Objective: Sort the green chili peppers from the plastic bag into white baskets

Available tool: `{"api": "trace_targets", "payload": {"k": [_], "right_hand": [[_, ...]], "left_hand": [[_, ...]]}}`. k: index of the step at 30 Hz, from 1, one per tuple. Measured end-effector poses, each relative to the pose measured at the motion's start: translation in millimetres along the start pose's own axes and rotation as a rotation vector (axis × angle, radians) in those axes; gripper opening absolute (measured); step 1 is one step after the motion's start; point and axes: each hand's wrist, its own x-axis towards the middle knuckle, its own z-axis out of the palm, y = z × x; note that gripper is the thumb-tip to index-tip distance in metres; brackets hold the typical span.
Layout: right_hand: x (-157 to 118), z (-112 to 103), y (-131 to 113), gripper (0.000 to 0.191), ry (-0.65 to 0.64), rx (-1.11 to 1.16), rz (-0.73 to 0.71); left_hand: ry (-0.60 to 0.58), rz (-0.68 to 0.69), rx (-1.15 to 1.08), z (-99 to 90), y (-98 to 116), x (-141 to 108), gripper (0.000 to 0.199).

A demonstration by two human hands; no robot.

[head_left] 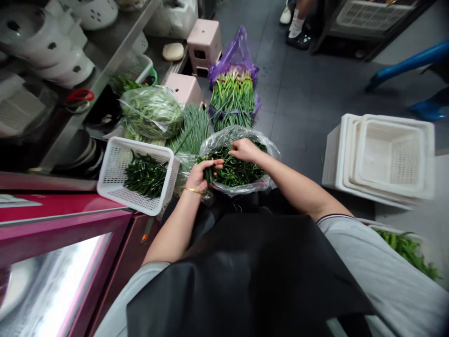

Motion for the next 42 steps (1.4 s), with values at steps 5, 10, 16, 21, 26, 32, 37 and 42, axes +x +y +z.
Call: {"api": "trace_targets", "payload": {"k": [5, 10, 16, 21, 26, 32, 37, 42], "right_hand": [[-23, -22, -3, 0.015, -0.002, 0.576, 0.013], [-48, -19, 13, 0.021, 0.271, 0.137, -0.012], [-82, 8, 53, 0.032, -0.157, -0.301, 0.063], [-67, -3, 51, 0.023, -0.070, -0.162, 0.028], [-49, -28, 26, 0.020, 0.152, 0.219, -0.065], [-63, -11, 26, 0.025, 0.258, -0.232, -0.066], [-93, 11, 53, 0.028, -0.213, -0.494, -0.136], [-80, 4, 56, 0.023, -0.169, -0.362, -0.306]], "left_hand": [[-0.047, 0.148, 0.028, 45.0, -15, 32, 0.023], [-0.215, 0.016, 0.088, 62.2, -25, 31, 0.034], [-0.228, -0.056, 0.118, 34.7, -24, 12, 0.037], [-0.216, 0.039, 0.186, 32.8, -22, 10, 0.030], [-0.221, 0.256, 0.227, 58.8, -21, 28, 0.032], [-0.152, 0.084, 0.162, 62.8, -23, 23, 0.042], [-0.183, -0.022, 0.174, 34.6, -18, 7, 0.055], [-0.194, -0.024, 0.140, 35.9, -16, 11, 0.040]]}}
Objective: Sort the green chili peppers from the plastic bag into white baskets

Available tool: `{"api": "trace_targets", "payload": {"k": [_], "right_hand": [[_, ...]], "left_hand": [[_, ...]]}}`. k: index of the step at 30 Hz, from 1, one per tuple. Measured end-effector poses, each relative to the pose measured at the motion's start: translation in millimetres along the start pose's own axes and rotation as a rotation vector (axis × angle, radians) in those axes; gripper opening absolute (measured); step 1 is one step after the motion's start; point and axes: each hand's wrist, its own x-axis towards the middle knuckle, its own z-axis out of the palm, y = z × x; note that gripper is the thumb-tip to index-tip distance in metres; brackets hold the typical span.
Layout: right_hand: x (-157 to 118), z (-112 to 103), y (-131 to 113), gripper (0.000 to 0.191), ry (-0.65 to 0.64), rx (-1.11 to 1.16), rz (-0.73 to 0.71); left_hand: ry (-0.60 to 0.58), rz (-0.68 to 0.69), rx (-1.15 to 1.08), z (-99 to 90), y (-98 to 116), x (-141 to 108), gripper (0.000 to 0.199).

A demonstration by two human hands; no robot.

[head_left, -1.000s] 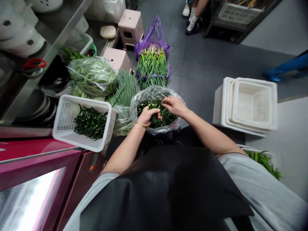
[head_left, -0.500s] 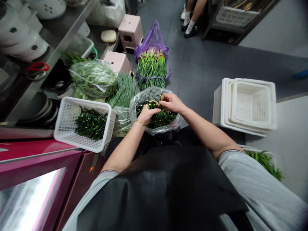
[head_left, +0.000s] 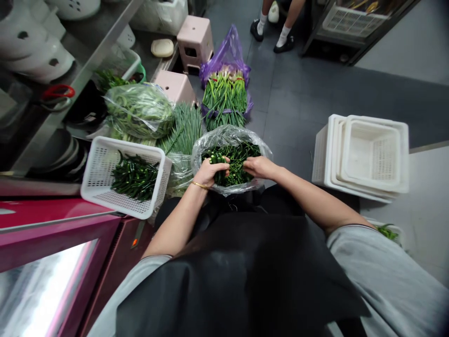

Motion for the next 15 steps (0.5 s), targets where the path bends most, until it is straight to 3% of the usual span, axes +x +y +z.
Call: {"api": "trace_targets", "payload": {"k": [3, 5, 8, 12, 15], "right_hand": [[1, -21, 5, 0.023, 0.128, 0.061, 0.107], [-6, -28, 3, 0.028, 0.093, 0.025, 0.144], [-16, -18, -3, 0.038, -0.030, -0.067, 0.141], [-4, 7, -2, 0.038, 0.049, -0.098, 0.330], [13, 3, 7, 0.034, 0.082, -0.041, 0.358]], "left_hand": [[0.006, 0.027, -0.071, 4.6, 6, 3, 0.038], [0.020, 0.041, -0.098, 3.9, 11, 3, 0.038], [0.052, 0.060, -0.106, -0.7, 13, 0, 0.038], [0.066, 0.033, -0.109, -3.9, 8, -3, 0.041], [0.043, 0.012, -0.066, -2.1, 4, -4, 0.039]]}}
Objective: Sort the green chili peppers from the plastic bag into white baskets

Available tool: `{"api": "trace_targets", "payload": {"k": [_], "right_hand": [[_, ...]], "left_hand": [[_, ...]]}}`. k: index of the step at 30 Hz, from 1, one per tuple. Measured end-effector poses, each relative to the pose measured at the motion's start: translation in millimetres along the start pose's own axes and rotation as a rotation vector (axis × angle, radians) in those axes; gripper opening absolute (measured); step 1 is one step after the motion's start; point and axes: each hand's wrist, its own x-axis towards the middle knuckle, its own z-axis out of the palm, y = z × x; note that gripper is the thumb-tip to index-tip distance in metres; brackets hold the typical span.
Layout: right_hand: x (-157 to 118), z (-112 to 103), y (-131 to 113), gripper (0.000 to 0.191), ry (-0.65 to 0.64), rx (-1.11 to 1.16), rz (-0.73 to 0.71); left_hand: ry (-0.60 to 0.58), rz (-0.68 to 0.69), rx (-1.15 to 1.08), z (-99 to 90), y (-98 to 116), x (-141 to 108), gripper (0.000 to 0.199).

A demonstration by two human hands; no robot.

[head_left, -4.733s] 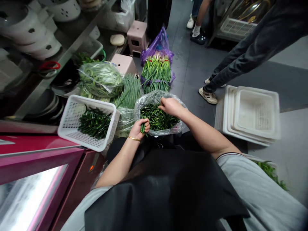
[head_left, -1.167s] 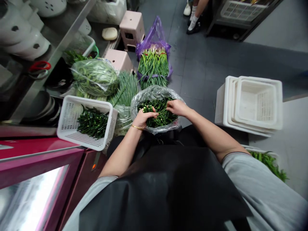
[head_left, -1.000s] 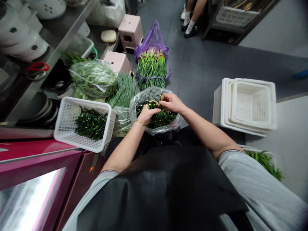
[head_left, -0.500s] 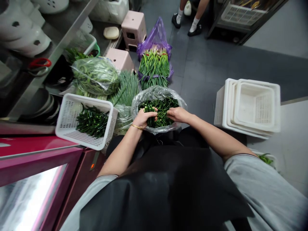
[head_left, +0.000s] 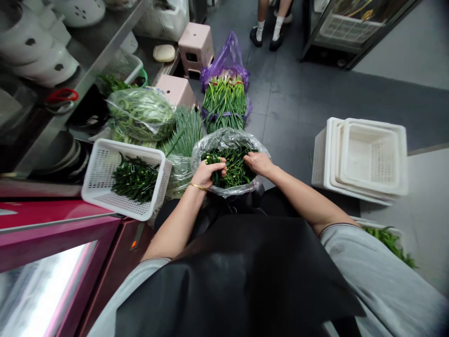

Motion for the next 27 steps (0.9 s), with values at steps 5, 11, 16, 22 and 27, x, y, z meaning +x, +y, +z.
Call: {"api": "trace_targets", "payload": {"k": [5, 11, 16, 22, 27], "right_hand": [[10, -42, 0, 0.017, 0.184, 0.621, -0.129], [9, -45, -28, 0.033, 0.103, 1.437, -0.147], [9, -28, -39, 0.039, 0.047, 1.584, -0.003], [2, -65, -38, 0.036, 0.074, 0.940, -0.123], [-5, -56, -38, 0.034, 0.130, 0.124, 0.042]], "left_hand": [[-0.041, 0.260, 0.148, 10.2, 4, 8, 0.031], [-0.010, 0.341, 0.369, 14.6, -3, 24, 0.030], [0.033, 0.367, 0.329, 6.5, -6, 19, 0.032], [-0.015, 0.365, 0.576, 21.6, 12, 5, 0.030], [0.154, 0.272, 0.527, 19.8, 3, 4, 0.025]]}}
